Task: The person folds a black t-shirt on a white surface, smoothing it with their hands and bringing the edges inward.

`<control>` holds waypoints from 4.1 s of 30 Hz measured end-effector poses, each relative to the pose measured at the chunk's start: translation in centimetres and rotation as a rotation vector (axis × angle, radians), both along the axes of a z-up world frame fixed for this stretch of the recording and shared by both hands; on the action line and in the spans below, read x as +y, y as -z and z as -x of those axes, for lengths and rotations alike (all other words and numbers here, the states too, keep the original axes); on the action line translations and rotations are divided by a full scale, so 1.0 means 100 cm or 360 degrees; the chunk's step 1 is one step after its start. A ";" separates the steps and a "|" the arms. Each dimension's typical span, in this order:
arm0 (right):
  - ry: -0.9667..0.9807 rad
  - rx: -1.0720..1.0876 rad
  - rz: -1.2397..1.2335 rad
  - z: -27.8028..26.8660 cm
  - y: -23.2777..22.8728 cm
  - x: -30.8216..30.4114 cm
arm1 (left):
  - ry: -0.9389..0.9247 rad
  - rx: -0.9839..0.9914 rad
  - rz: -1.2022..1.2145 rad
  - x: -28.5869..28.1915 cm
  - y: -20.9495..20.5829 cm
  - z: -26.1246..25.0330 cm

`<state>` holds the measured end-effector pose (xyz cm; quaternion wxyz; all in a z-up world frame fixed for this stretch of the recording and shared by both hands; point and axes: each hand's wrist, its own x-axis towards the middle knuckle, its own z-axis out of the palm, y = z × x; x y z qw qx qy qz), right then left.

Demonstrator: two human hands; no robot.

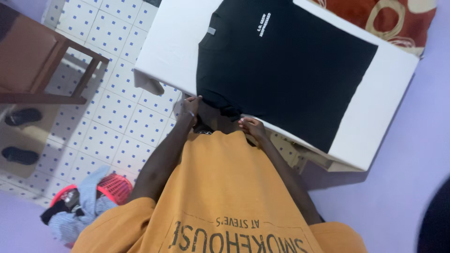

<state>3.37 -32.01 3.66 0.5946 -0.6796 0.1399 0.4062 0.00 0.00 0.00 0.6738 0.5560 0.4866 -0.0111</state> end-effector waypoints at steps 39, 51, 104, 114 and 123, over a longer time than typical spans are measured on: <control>0.0546 0.0162 0.0538 0.045 0.020 0.067 | 0.0785 0.0435 -0.0733 0.047 -0.058 -0.023; 0.0371 0.0106 0.0658 0.051 0.043 0.064 | 0.1020 0.0338 -0.1124 0.042 -0.072 -0.056; 0.1172 0.0528 -0.0512 0.047 0.038 0.171 | 0.2477 -0.0994 -0.1608 0.100 -0.076 -0.085; 0.1202 0.0762 -0.0570 0.044 -0.002 0.196 | 0.2442 -0.0855 -0.1840 0.105 -0.084 -0.075; 0.1250 0.0719 -0.0898 0.019 -0.077 0.190 | 0.2275 -0.0825 -0.1873 0.110 -0.068 -0.069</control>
